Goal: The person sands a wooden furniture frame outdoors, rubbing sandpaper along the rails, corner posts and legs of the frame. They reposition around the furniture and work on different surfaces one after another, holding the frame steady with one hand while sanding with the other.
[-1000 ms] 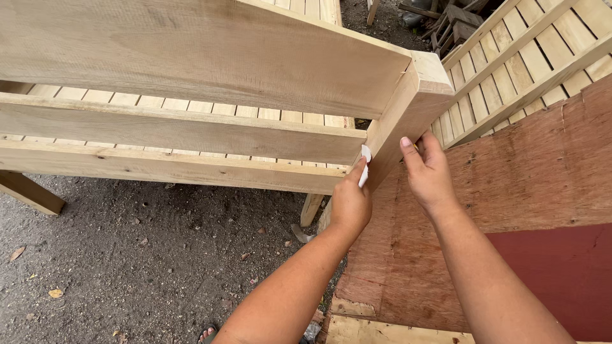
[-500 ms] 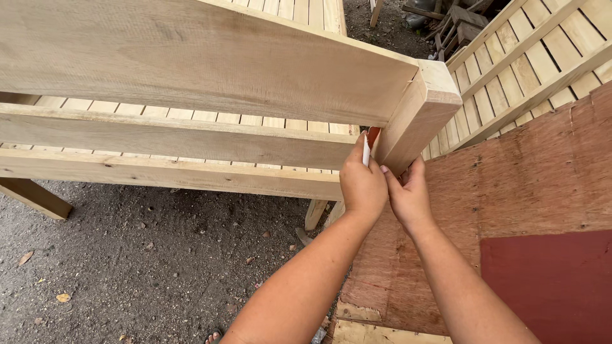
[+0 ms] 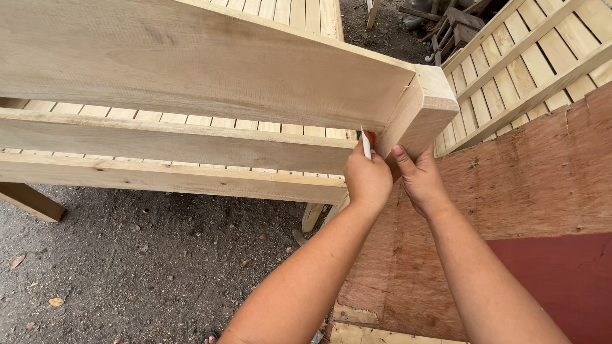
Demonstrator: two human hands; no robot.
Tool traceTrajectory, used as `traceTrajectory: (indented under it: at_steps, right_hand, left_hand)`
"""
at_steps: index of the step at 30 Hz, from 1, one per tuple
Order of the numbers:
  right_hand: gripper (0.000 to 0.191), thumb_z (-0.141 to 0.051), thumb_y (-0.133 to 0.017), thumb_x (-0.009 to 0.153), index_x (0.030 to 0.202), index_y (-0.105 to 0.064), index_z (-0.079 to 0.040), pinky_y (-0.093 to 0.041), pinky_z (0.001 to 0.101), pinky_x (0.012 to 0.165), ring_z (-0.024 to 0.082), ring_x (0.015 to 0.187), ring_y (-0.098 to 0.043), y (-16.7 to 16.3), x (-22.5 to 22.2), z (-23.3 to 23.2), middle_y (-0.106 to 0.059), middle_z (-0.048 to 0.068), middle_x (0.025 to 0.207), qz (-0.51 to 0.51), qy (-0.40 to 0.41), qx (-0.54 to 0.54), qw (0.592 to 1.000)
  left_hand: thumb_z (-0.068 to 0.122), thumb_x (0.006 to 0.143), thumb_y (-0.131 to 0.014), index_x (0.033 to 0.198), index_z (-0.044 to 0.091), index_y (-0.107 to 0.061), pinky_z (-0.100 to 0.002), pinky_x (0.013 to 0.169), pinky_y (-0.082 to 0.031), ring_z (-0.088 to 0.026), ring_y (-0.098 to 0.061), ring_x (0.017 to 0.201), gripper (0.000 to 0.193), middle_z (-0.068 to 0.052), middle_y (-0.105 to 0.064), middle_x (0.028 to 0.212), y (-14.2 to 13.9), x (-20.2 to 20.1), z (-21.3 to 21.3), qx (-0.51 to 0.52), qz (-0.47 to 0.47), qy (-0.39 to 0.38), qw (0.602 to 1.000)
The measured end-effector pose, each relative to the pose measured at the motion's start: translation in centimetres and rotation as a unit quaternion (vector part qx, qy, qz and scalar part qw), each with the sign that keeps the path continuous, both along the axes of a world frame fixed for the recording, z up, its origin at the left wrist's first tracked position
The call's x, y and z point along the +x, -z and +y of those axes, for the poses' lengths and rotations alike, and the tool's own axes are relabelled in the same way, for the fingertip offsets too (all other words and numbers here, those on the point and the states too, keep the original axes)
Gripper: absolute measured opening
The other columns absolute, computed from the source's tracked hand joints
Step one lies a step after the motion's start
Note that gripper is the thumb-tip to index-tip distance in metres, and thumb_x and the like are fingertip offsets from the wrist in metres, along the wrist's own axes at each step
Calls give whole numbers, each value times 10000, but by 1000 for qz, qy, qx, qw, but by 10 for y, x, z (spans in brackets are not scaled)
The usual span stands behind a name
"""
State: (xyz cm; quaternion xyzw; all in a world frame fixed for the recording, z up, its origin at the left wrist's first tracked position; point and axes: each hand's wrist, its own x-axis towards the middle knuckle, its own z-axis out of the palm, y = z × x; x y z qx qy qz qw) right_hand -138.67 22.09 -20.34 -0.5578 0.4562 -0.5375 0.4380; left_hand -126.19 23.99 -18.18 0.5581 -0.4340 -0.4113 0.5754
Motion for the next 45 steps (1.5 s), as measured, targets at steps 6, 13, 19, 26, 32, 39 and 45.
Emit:
traceTrajectory:
  at_steps: [6,13,19,26,32,39,45]
  right_hand:
    - [857,-427,-727,899,1571,-244,-209,-381,428,1186,234,1426,-444,8,-1,-1,-481,81,1532,-15,5,-3,1000]
    - [763,-387,-715,949,1550,-288,-190,-378,415,1183,207,1410,-443,15,-3,-6,-484,61,1522,-36,-7,-32,999]
    - [701,-365,-695,971,1527,-314,-169,-361,409,1198,186,1417,-437,17,-5,-7,-486,50,1532,-40,-11,-32,999]
    - [722,-375,-693,981,1554,-310,-162,-353,413,1202,208,1433,-426,16,-3,-5,-474,65,1558,-17,8,-37,999]
    - [738,-381,-702,964,1545,-299,-171,-350,419,1215,213,1451,-410,17,-2,-2,-449,58,1571,-43,10,-25,999]
    - [764,-386,-720,970,1567,-296,-166,-318,439,1237,220,1467,-390,17,-1,-1,-431,56,1590,-53,-7,-47,997]
    - [777,-385,-735,970,1577,-286,-198,-297,450,1260,222,1495,-364,14,-1,4,-413,35,1609,-66,-15,-46,997]
  left_hand:
    - [88,941,-534,1225,-39,-673,-442,897,-545,-374,-721,1030,341,-250,-736,1078,-3,10,-13,21,61,62,996]
    - [77,924,-527,1283,99,-695,-483,897,-534,-443,-678,1007,397,-271,-715,1047,23,27,-3,-84,-126,101,983]
    - [95,944,-549,1235,87,-702,-495,897,-535,-440,-684,1005,329,-268,-713,1044,52,50,35,-36,-165,155,973]
    - [36,916,-556,1241,77,-695,-493,888,-547,-447,-694,1009,356,-272,-723,1028,18,17,-6,-31,-89,4,996]
    - [-96,859,-524,1428,112,-597,-446,1002,-497,-427,-633,1189,610,-260,-661,1294,69,14,50,-163,-83,34,982]
    - [-10,940,-549,1424,130,-607,-438,1023,-501,-393,-637,1203,508,-248,-667,1280,77,5,54,-49,-66,57,995]
    - [-72,899,-512,1485,78,-503,-459,1022,-479,-410,-605,1219,605,-238,-623,1367,125,5,41,-120,-163,77,976]
